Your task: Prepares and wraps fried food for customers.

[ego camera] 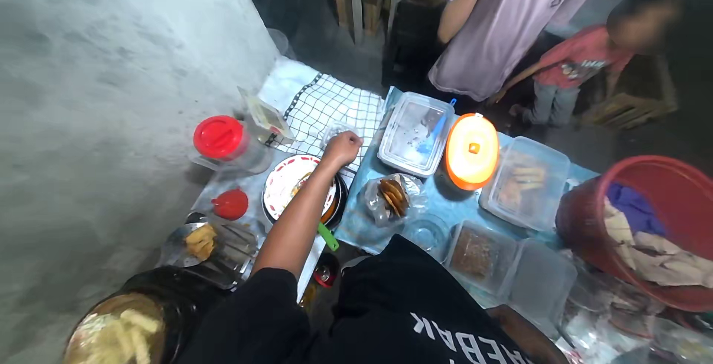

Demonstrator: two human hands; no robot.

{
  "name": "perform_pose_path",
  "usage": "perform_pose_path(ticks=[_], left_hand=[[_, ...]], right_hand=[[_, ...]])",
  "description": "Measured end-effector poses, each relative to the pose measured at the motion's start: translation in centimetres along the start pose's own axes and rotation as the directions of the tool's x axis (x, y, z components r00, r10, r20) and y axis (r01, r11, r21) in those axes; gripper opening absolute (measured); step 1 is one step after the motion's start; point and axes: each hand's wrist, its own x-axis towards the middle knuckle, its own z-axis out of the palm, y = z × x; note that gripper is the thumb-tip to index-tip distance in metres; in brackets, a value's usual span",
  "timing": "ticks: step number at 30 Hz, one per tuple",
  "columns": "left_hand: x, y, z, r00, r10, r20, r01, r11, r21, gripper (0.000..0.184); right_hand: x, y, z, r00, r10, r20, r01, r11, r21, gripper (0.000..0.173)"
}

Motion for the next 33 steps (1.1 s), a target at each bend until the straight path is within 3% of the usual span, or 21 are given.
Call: perform_pose_path(ticks=[1, 3, 6, 7, 8, 9, 10, 11, 12, 13, 15, 16, 17, 18, 20, 22, 24, 26, 28, 30, 33], left_hand=[[0.9, -0.8, 0.2, 1.0, -0.015, 0.009, 0.014, 0.996, 0.084, 0.04], [2.2, -2.0, 0.8, 0.997, -0.056, 0.045, 0.043, 0.97, 0.241, 0.048], [3.3, -2.7, 2.0, 0.991, -0.112, 0.074, 0.071, 0.907, 0.415, 0.063], [3.8, -3.1, 2.5, 0.989, -0.124, 0.08, 0.074, 0.885, 0.459, 0.069], [4.3, -3.5, 2.9, 0.987, -0.137, 0.082, 0.079, 0.866, 0.494, 0.074], [4.9, -3.8, 3.3, 0.985, -0.149, 0.083, 0.084, 0.846, 0.526, 0.077], [5.5, -4.2, 3.7, 0.985, -0.155, 0.081, 0.086, 0.83, 0.551, 0.08], [5.9, -4.4, 4.0, 0.984, -0.162, 0.077, 0.092, 0.822, 0.562, 0.082], [6.3, -4.7, 4.3, 0.984, -0.165, 0.068, 0.097, 0.817, 0.568, 0.082], [6.7, -4.9, 4.5, 0.984, -0.166, 0.062, 0.102, 0.817, 0.568, 0.082], [7.0, -4.8, 4.7, 0.983, -0.175, 0.062, 0.11, 0.818, 0.565, 0.083], [7.0, -4.8, 4.7, 0.981, -0.18, 0.066, 0.111, 0.817, 0.567, 0.083], [7.1, -4.8, 4.8, 0.981, -0.18, 0.068, 0.11, 0.816, 0.568, 0.084], [7.2, -4.9, 4.9, 0.982, -0.178, 0.066, 0.11, 0.816, 0.567, 0.084], [6.9, -4.5, 5.1, 0.986, -0.154, 0.055, 0.097, 0.82, 0.564, 0.081], [5.5, -2.3, 4.7, 0.99, -0.129, 0.06, 0.074, 0.828, 0.556, 0.069], [3.9, 1.3, 3.7, 0.981, -0.133, 0.144, 0.029, 0.825, 0.565, 0.046], [2.8, 3.9, 2.6, 0.927, -0.125, 0.353, -0.075, 0.862, 0.501, 0.033], [1.8, 5.1, 2.0, 0.827, -0.063, 0.559, -0.142, 0.939, 0.315, 0.035], [0.7, 5.7, 2.1, 0.761, -0.023, 0.649, -0.112, 0.98, 0.167, 0.041], [0.0, 5.4, 3.2, 0.767, 0.061, 0.638, -0.155, 0.984, 0.091, 0.053]], right_hand=[[1.5, 3.4, 1.0, 0.998, -0.007, -0.061, 0.017, 0.985, 0.174, 0.039], [2.4, 3.0, 1.3, 0.982, 0.181, -0.059, -0.158, 0.947, 0.281, 0.036], [0.8, -8.3, -1.1, 0.894, 0.449, -0.01, -0.435, 0.871, 0.227, 0.044], [0.8, -9.3, -1.2, 0.875, 0.483, -0.009, -0.469, 0.854, 0.227, 0.046], [1.2, -7.8, -0.8, 0.874, 0.487, -0.004, -0.471, 0.847, 0.248, 0.047], [1.8, -3.9, 0.0, 0.916, 0.401, 0.003, -0.384, 0.874, 0.297, 0.045], [2.8, 2.7, 1.5, 0.98, 0.192, -0.049, -0.162, 0.919, 0.36, 0.042], [3.8, 6.4, 2.4, 0.986, 0.163, -0.045, -0.13, 0.901, 0.413, 0.04], [4.1, 7.3, 2.7, 0.978, 0.208, -0.032, -0.175, 0.889, 0.424, 0.038], [3.9, 6.8, 2.7, 0.977, 0.211, -0.042, -0.174, 0.891, 0.42, 0.037], [2.1, 3.4, 1.6, 0.995, -0.004, -0.102, 0.038, 0.943, 0.332, 0.037], [0.5, -2.3, 0.0, 0.986, 0.157, -0.049, -0.145, 0.97, 0.193, 0.038], [0.4, -9.9, -1.7, 0.808, 0.584, 0.082, -0.589, 0.799, 0.118, 0.046], [0.5, -9.5, -1.3, 0.828, 0.56, 0.012, -0.555, 0.816, 0.163, 0.044], [2.1, -1.6, 0.8, 0.931, 0.359, -0.066, -0.322, 0.892, 0.318, 0.038], [3.4, 3.0, 2.1, 0.945, 0.32, -0.061, -0.263, 0.861, 0.435, 0.035], [3.7, 3.2, 2.3, 0.933, 0.356, -0.048, -0.296, 0.837, 0.461, 0.034], [4.0, 3.5, 2.2, 0.928, 0.372, -0.031, -0.324, 0.842, 0.431, 0.033], [4.2, 4.0, 1.9, 0.935, 0.353, -0.023, -0.315, 0.86, 0.401, 0.032], [4.7, 4.4, 1.8, 0.945, 0.322, -0.052, -0.276, 0.874, 0.399, 0.028], [5.8, 4.9, 1.4, 0.944, 0.327, -0.054, -0.288, 0.89, 0.354, 0.02]])
